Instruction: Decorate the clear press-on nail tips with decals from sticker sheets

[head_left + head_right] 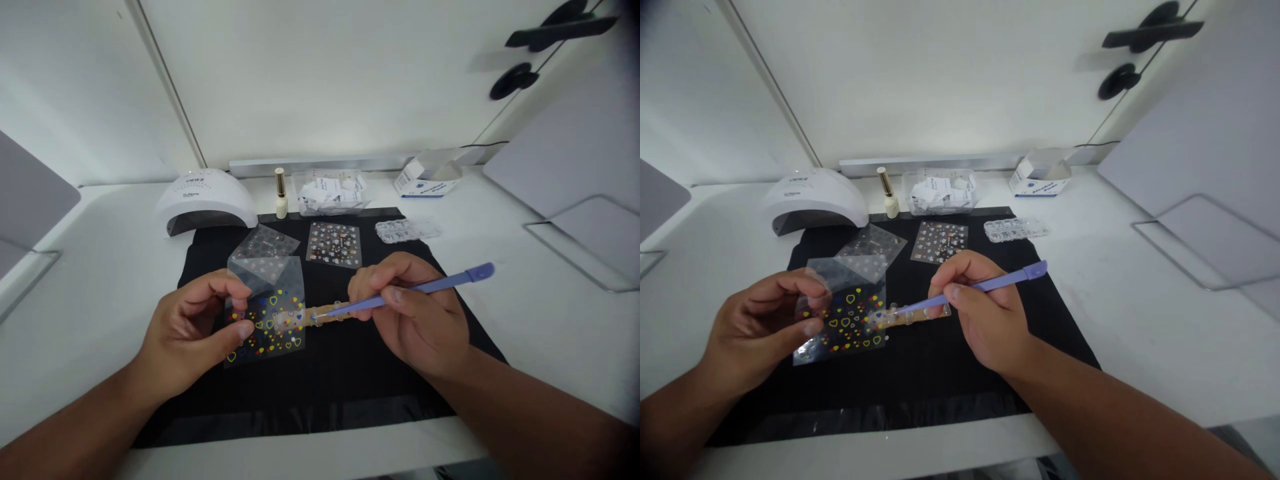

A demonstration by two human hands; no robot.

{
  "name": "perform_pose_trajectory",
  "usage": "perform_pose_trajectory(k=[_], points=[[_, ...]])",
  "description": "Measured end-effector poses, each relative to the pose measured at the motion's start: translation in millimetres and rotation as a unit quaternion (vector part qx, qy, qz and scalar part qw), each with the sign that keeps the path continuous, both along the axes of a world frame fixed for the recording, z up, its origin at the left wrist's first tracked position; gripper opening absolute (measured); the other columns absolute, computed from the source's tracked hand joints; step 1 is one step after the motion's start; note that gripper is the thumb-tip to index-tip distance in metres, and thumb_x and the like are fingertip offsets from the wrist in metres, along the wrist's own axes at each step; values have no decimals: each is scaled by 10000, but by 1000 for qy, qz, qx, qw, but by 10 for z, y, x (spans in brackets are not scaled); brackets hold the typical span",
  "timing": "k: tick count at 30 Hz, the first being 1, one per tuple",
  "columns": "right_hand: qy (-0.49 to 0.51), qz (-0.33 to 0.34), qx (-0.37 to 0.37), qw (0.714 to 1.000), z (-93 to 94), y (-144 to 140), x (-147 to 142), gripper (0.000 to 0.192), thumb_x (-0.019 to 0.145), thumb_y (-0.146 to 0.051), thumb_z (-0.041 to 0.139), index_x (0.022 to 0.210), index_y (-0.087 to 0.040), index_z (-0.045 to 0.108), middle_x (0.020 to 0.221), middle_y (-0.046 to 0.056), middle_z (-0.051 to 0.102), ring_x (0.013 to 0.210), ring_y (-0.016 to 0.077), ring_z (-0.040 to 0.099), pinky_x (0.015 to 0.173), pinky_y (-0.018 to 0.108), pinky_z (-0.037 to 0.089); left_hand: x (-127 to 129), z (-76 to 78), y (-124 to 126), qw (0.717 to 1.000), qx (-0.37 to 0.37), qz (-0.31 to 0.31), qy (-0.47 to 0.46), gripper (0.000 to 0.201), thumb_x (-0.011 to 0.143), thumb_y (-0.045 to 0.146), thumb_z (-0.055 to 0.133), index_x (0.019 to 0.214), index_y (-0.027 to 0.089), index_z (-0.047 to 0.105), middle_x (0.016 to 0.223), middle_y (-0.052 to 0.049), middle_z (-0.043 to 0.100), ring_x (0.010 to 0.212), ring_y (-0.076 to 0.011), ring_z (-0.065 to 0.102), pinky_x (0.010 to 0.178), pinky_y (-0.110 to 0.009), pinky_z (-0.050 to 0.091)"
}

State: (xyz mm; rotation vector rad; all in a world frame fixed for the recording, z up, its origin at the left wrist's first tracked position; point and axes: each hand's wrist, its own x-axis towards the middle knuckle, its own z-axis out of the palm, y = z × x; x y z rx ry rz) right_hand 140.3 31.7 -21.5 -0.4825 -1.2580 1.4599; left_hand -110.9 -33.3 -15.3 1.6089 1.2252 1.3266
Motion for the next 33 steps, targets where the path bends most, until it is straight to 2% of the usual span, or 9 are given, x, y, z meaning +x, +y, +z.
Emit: perform_pose_trajectory(k=[15, 21, 28, 30, 33], points=[[12, 6, 13, 1000, 14, -10, -12, 58, 824, -251, 656, 849, -223, 700, 561, -18, 636, 512, 141, 575, 515, 283, 456, -1, 15, 18, 1000, -8, -7, -6, 247, 742, 112, 724, 940, 250, 672, 791, 14, 583, 734, -114, 557, 651, -203, 477], [22, 14, 4, 1000, 1, 4, -12, 66, 817, -221, 642, 836, -215, 705, 568, -18, 639, 516, 135, 586, 521, 274, 459, -44, -7, 20, 999, -21, 11, -26, 255, 735, 127, 736, 944, 263, 682, 813, 16, 594, 744, -119, 558, 648, -205, 481], [17, 22, -30, 999, -24, 39, -5, 75, 790, -197, 620, 804, -208, 692, 548, -14, 644, 507, 134, 588, 524, 267, 467, -109, -47, 143, 979, -111, 91, -145, 145, 750, 284, 736, 868, 209, 698, 747, 2, 631, 672, -108, 550, 592, -186, 450], [11, 19, -37, 999, -42, 57, -11, 75, 776, -193, 616, 797, -203, 687, 544, -16, 641, 502, 133, 589, 514, 261, 466, -144, -75, 206, 974, -136, 114, -143, 138, 760, 298, 725, 847, 200, 681, 720, 8, 627, 653, -100, 540, 580, -179, 430], [-9, 10, -48, 999, -72, 85, -22, 70, 748, -192, 615, 775, -194, 679, 542, -19, 636, 489, 132, 592, 491, 254, 463, -191, -112, 292, 974, -167, 127, -81, 150, 780, 322, 702, 829, 193, 641, 671, 27, 586, 605, -95, 499, 540, -184, 382]])
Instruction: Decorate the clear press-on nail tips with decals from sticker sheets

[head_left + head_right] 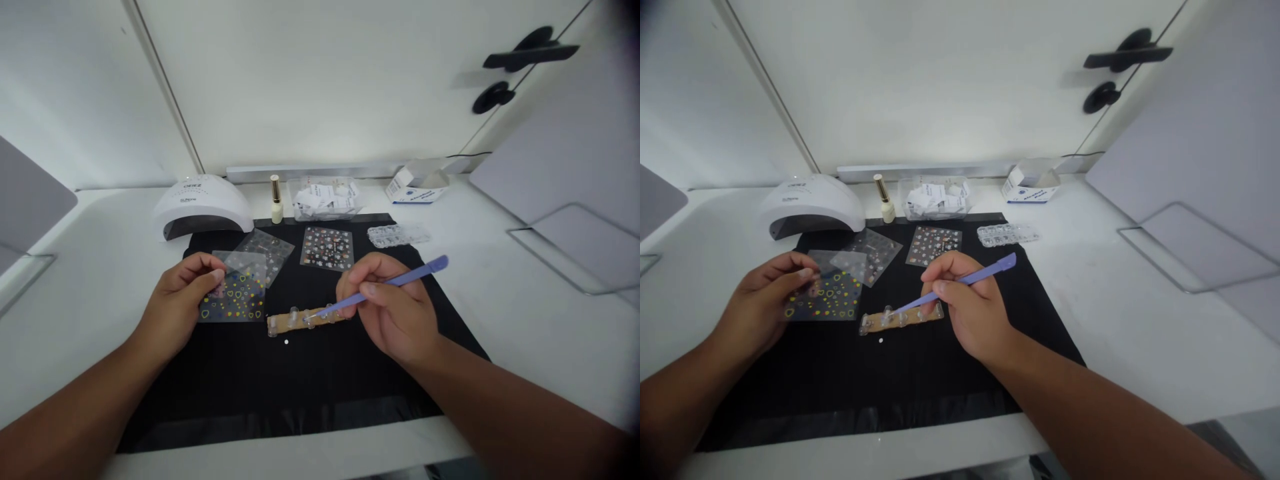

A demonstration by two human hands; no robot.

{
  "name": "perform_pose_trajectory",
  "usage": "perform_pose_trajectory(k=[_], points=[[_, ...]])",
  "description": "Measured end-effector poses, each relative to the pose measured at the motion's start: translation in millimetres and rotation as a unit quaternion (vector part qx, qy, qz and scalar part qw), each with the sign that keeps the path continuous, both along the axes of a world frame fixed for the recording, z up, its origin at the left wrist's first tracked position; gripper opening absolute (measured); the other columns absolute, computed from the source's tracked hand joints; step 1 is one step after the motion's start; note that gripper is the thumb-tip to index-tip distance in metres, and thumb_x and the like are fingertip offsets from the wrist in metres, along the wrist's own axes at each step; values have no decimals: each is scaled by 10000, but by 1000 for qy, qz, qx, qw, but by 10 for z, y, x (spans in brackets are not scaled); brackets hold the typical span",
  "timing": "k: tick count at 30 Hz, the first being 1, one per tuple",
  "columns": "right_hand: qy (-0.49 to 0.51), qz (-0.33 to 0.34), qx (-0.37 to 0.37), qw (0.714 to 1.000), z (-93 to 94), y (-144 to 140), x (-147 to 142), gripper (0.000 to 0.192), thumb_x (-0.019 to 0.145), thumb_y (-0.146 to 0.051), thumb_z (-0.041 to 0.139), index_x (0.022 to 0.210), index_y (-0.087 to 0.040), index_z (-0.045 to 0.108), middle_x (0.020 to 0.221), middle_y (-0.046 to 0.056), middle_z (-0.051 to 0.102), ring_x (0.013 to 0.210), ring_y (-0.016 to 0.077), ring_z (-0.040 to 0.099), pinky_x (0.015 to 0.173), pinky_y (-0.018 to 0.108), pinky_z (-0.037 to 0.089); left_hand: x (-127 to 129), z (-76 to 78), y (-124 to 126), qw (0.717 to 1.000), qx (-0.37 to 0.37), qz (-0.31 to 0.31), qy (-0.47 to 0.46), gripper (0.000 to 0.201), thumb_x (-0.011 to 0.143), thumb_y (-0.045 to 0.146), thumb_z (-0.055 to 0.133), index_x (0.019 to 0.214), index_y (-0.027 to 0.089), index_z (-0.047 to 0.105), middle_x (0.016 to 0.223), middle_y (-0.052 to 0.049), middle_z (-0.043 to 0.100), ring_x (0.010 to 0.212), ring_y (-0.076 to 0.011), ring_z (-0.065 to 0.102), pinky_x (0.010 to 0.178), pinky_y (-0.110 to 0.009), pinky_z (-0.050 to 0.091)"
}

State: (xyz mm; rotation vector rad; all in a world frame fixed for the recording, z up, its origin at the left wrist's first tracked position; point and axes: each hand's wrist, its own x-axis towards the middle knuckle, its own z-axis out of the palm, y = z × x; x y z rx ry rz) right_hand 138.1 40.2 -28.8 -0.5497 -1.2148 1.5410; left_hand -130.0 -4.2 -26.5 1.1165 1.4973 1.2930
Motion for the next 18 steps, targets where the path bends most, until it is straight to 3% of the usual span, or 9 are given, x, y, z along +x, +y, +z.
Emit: perform_pose_trajectory(k=[6, 10, 14, 18], points=[[-38, -22, -24, 999, 0, 47, -8, 83, 709, -164, 583, 728, -187, 660, 506, -29, 613, 460, 126, 580, 457, 243, 451, -45, -9, 110, 983, -40, -17, 180, 195, 776, 381, 629, 789, 199, 561, 632, 44, 512, 563, -118, 450, 527, -237, 342], [-44, -43, -22, 998, 2, 82, -10, 83, 677, -158, 579, 697, -187, 653, 504, -33, 612, 445, 114, 570, 452, 235, 435, -105, -24, 157, 958, 7, 49, 283, 302, 755, 401, 641, 962, 226, 509, 784, 34, 490, 647, -139, 482, 592, -274, 389], [-46, -41, -31, 998, -12, 100, -18, 66, 661, -168, 582, 684, -187, 642, 490, -44, 596, 434, 104, 557, 452, 227, 415, -165, -64, 195, 948, 85, 104, 289, 363, 751, 357, 632, 1045, 231, 460, 855, 30, 432, 631, -118, 438, 605, -278, 390], [-50, -43, -27, 997, -20, 123, -48, 62, 659, -172, 571, 686, -180, 626, 483, -49, 579, 429, 98, 543, 469, 227, 397, -178, -136, 223, 944, 127, 58, 299, 318, 787, 317, 622, 1047, 215, 468, 815, 33, 439, 644, -126, 453, 641, -290, 399]])
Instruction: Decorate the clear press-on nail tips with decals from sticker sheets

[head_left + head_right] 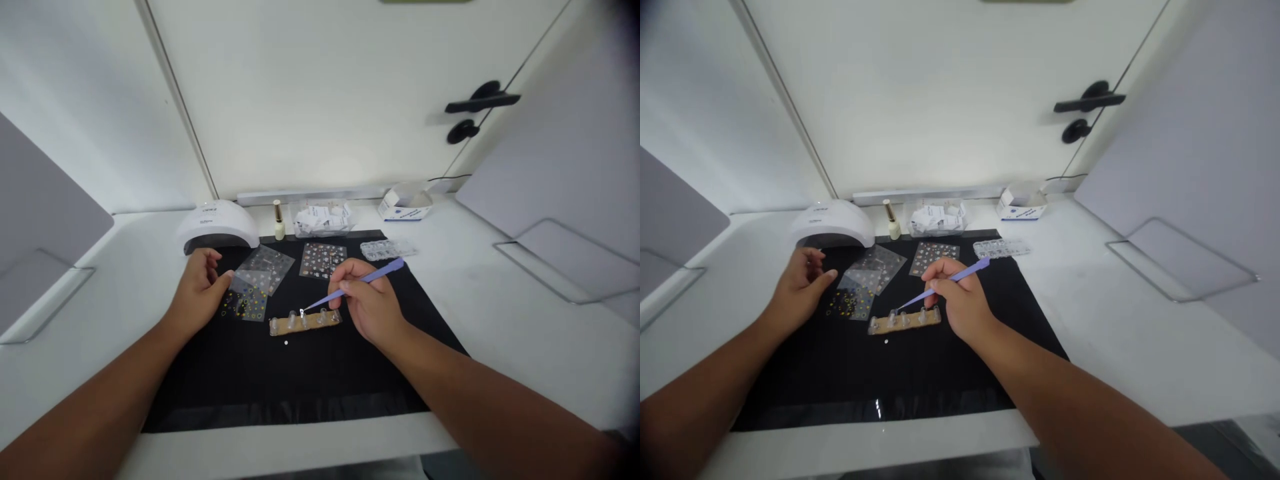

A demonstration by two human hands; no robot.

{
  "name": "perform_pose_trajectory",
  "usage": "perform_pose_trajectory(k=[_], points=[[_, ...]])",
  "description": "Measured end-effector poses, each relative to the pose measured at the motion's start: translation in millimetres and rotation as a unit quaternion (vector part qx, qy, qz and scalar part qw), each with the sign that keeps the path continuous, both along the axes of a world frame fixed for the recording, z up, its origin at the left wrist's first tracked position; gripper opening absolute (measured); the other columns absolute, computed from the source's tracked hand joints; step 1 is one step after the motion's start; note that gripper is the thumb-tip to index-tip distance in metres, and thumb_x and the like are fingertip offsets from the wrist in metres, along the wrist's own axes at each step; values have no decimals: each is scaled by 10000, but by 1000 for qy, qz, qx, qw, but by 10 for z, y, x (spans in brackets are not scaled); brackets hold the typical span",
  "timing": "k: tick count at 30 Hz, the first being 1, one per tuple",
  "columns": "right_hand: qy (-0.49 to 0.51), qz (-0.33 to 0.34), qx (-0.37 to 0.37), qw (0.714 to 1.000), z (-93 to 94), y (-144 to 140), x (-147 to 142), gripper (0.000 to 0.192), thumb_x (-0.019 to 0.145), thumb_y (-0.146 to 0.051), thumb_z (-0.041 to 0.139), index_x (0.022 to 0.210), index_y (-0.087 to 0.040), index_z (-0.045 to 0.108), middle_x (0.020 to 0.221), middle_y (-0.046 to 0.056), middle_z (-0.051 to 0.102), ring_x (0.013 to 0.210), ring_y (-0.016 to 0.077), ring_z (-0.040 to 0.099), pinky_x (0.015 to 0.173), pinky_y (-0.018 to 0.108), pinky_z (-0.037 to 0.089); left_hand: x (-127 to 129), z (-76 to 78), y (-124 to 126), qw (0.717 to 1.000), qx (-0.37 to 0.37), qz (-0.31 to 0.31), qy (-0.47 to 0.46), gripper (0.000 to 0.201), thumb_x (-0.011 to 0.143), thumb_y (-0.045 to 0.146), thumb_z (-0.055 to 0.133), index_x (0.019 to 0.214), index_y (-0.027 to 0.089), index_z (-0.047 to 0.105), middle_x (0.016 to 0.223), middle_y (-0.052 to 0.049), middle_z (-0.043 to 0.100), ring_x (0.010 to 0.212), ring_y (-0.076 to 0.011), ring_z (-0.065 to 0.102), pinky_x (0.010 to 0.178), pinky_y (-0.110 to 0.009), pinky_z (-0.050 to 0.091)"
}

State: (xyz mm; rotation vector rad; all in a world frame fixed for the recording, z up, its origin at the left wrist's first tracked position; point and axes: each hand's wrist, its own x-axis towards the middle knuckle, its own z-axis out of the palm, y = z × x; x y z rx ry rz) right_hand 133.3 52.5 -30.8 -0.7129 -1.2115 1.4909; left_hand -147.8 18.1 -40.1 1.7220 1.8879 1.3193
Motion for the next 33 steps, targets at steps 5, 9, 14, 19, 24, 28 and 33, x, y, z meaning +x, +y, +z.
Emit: perform_pose_trajectory(k=[5, 9, 14, 19, 24, 28, 33], points=[[-2, -23, 28, 999, 10, 56, -48, 74, 649, -185, 550, 693, -177, 609, 489, -61, 551, 416, 91, 528, 475, 228, 382, 61, -5, -24, 999, 30, -29, -1, 282, 783, 313, 622, 1004, 198, 490, 834, 17, 485, 720, -148, 495, 704, -304, 419], [2, -16, 53, 998, 196, 14, 0, 72, 662, -202, 551, 708, -186, 604, 490, -66, 546, 433, 95, 538, 495, 236, 400, 176, 160, -135, 997, 20, -68, -16, 222, 822, 331, 578, 983, 196, 508, 851, 1, 522, 742, -156, 511, 711, -310, 439], [-22, 48, 85, 995, 480, -17, 144, 67, 662, -179, 581, 709, -184, 629, 550, -47, 592, 473, 102, 569, 509, 249, 433, 481, 496, -301, 982, -45, -186, 3, 201, 808, 330, 652, 971, 222, 603, 948, -9, 612, 881, -180, 576, 805, -320, 474], [3, 82, 66, 994, 260, 152, 186, 74, 686, -179, 580, 743, -192, 626, 555, -54, 598, 478, 96, 569, 518, 242, 421, 794, 516, -335, 949, -58, -290, 106, 210, 824, 215, 640, 1030, 218, 597, 1041, -36, 615, 997, -203, 578, 885, -352, 466], [1, 111, 30, 993, -86, 250, 187, 72, 699, -200, 608, 761, -184, 642, 573, -37, 632, 504, 107, 585, 538, 249, 416, 830, 275, -311, 939, -33, -305, 153, 238, 831, 196, 651, 1056, 203, 575, 1122, -69, 609, 1065, -221, 566, 934, -383, 461], [1, 129, 4, 992, -177, 264, 190, 61, 713, -195, 624, 763, -182, 656, 579, -36, 635, 512, 112, 591, 549, 253, 433, 813, 199, -289, 935, -52, -303, 179, 250, 808, 238, 701, 1014, 207, 562, 1062, -59, 645, 1002, -233, 583, 908, -420, 455], [0, 154, -17, 988, -216, 244, 203, 49, 746, -191, 632, 784, -186, 663, 604, -31, 636, 530, 111, 593, 524, 239, 460, 859, 150, -288, 936, -52, -309, 163, 219, 809, 226, 709, 959, 212, 551, 1003, -48, 660, 950, -217, 590, 856, -397, 458]])
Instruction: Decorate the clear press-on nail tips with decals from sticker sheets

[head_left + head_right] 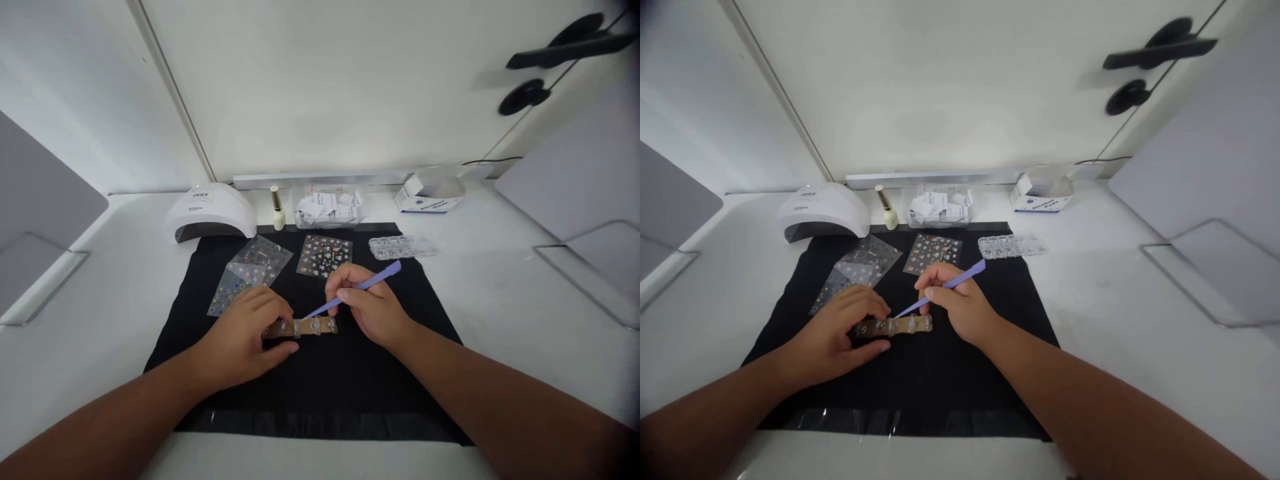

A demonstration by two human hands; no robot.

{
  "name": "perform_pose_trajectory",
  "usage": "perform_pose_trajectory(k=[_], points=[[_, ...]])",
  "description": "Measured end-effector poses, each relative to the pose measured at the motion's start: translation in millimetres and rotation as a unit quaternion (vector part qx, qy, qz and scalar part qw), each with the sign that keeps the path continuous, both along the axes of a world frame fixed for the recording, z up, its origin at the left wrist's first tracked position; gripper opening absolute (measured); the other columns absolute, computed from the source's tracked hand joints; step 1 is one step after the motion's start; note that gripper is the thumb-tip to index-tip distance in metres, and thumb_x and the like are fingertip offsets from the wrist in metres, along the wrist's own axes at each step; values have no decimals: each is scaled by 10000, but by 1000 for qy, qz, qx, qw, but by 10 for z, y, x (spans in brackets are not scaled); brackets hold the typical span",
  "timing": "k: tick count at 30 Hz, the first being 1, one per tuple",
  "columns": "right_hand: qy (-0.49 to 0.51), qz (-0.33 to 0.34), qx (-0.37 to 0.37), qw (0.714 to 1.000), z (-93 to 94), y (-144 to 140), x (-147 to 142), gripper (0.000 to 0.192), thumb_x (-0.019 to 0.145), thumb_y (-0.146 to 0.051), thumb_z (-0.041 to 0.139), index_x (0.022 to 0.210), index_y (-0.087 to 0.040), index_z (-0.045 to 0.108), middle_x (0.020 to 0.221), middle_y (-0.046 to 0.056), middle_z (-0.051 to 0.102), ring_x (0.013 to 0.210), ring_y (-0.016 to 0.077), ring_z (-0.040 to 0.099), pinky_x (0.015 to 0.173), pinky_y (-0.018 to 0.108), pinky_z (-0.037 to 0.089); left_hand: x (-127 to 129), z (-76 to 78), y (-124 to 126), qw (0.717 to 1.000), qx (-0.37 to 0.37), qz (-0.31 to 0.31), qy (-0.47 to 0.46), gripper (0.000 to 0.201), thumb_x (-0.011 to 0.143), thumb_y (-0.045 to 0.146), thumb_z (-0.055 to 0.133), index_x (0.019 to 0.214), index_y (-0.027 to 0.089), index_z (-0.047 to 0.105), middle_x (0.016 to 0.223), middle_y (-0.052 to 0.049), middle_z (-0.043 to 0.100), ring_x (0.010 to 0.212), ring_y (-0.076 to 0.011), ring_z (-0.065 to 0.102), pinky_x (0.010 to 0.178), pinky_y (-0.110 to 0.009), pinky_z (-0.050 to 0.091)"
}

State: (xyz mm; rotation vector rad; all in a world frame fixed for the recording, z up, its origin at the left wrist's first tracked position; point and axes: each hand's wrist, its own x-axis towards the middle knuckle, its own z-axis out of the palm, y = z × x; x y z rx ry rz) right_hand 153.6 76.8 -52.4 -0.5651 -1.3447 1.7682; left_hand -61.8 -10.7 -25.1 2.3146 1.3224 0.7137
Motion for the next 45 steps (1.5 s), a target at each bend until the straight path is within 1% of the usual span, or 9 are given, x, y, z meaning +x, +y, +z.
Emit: perform_pose_trajectory(k=[5, 10, 17, 21, 25, 31, 37, 45], points=[[-4, 25, -4, 1000, 2, -24, 24, 57, 773, -179, 624, 808, -188, 668, 621, -20, 637, 553, 120, 601, 515, 239, 496, 22, -56, -15, 999, 3, -10, -31, 229, 817, 204, 716, 962, 215, 540, 1010, -42, 657, 957, -200, 586, 847, -376, 460], [-3, 43, -18, 999, 18, -27, 19, 69, 779, -169, 618, 815, -197, 670, 621, -19, 641, 529, 116, 596, 490, 230, 505, 38, -45, -24, 999, 14, -1, -34, 214, 824, 182, 713, 947, 215, 540, 978, -23, 666, 929, -184, 591, 843, -363, 458], [-15, 29, -15, 999, 12, -34, 23, 64, 765, -171, 627, 801, -194, 675, 621, -14, 633, 546, 121, 604, 493, 231, 503, 51, -51, -17, 999, 18, -1, -30, 204, 837, 169, 700, 957, 212, 540, 955, -19, 671, 903, -178, 586, 831, -355, 467], [-16, 36, -24, 999, 15, -32, 20, 59, 769, -177, 620, 800, -198, 666, 620, -15, 636, 524, 121, 596, 471, 234, 505, 45, -62, 1, 999, 21, -12, -29, 201, 840, 163, 692, 962, 208, 539, 952, -29, 669, 907, -186, 587, 819, -357, 474], [-17, 26, -24, 999, 25, -35, 13, 65, 752, -162, 622, 788, -194, 667, 630, -16, 630, 530, 116, 596, 465, 224, 505, 41, -61, 2, 999, 23, -15, -21, 182, 853, 178, 682, 966, 210, 543, 958, -35, 666, 919, -194, 585, 819, -367, 474], [-31, 24, -22, 999, 35, -39, 12, 70, 754, -168, 614, 783, -206, 665, 621, -19, 628, 534, 119, 593, 474, 231, 507, 42, -55, 6, 999, 25, -27, -8, 130, 875, 180, 658, 953, 209, 558, 973, -38, 664, 925, -194, 579, 812, -368, 461], [-43, 20, -10, 999, 39, -32, 18, 79, 751, -154, 609, 781, -204, 662, 618, -21, 626, 537, 113, 592, 491, 227, 498, 52, -35, 14, 999, 34, -34, 15, 81, 888, 188, 642, 939, 213, 585, 948, -27, 661, 888, -187, 576, 794, -365, 446], [-44, 10, -14, 999, 60, -42, 3, 70, 734, -160, 607, 765, -202, 653, 597, -23, 616, 525, 115, 580, 488, 235, 485, 34, -30, 32, 995, 79, -46, 34, 67, 867, 176, 659, 910, 217, 628, 952, -23, 688, 895, -188, 597, 816, -365, 446]])
